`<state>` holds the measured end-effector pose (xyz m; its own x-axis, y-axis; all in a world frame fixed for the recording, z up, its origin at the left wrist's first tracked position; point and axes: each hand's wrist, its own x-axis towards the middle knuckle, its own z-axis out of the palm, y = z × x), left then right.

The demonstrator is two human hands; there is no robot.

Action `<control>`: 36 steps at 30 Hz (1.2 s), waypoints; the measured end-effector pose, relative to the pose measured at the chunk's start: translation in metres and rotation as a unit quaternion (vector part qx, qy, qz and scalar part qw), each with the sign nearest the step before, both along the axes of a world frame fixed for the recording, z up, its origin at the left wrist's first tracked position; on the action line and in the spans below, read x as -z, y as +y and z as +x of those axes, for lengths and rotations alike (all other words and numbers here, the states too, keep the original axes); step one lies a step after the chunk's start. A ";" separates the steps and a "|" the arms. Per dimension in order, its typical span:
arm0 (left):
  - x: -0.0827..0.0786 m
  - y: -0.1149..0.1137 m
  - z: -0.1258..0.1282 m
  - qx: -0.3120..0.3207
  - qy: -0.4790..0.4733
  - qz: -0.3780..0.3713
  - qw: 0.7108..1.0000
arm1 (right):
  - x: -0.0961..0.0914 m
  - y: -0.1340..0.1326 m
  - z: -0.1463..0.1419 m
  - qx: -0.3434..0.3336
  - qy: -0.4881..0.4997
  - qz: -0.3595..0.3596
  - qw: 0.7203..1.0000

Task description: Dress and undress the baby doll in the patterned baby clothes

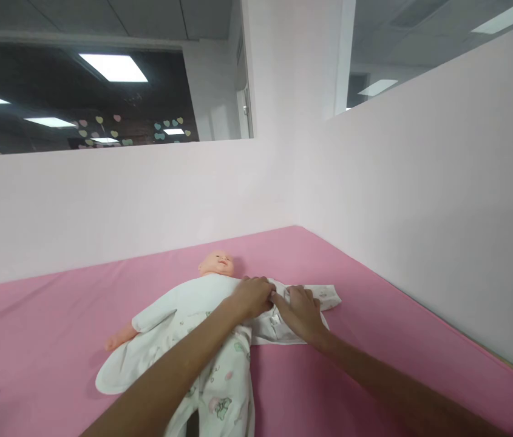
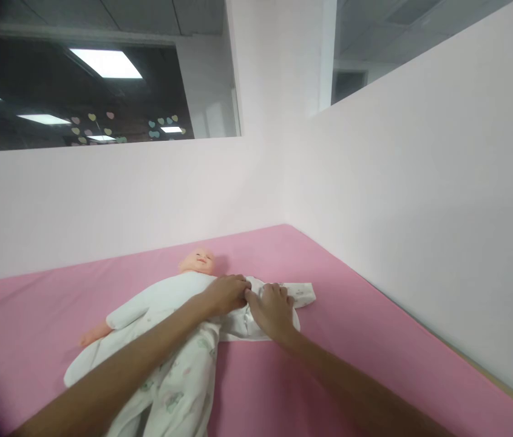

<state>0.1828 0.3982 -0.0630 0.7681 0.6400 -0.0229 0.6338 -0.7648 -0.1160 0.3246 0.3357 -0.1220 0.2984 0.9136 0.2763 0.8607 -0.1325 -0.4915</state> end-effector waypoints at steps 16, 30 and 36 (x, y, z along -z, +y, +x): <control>-0.008 -0.004 0.001 -0.020 -0.038 0.002 0.999 | -0.003 -0.006 0.036 0.053 0.064 0.005 0.997; -0.016 0.000 -0.001 -0.091 -0.099 -0.033 0.990 | 0.013 -0.014 0.042 -0.058 -0.089 0.028 0.994; -0.026 -0.017 -0.049 -0.089 -0.151 0.013 0.985 | 0.004 -0.029 0.029 -0.127 -0.131 0.038 0.982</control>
<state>0.1340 0.3809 -0.0371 0.6137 0.7618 0.2075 0.7657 -0.6383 0.0791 0.3541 0.3066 -0.1261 -0.0270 0.9227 0.3845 0.9597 0.1316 -0.2483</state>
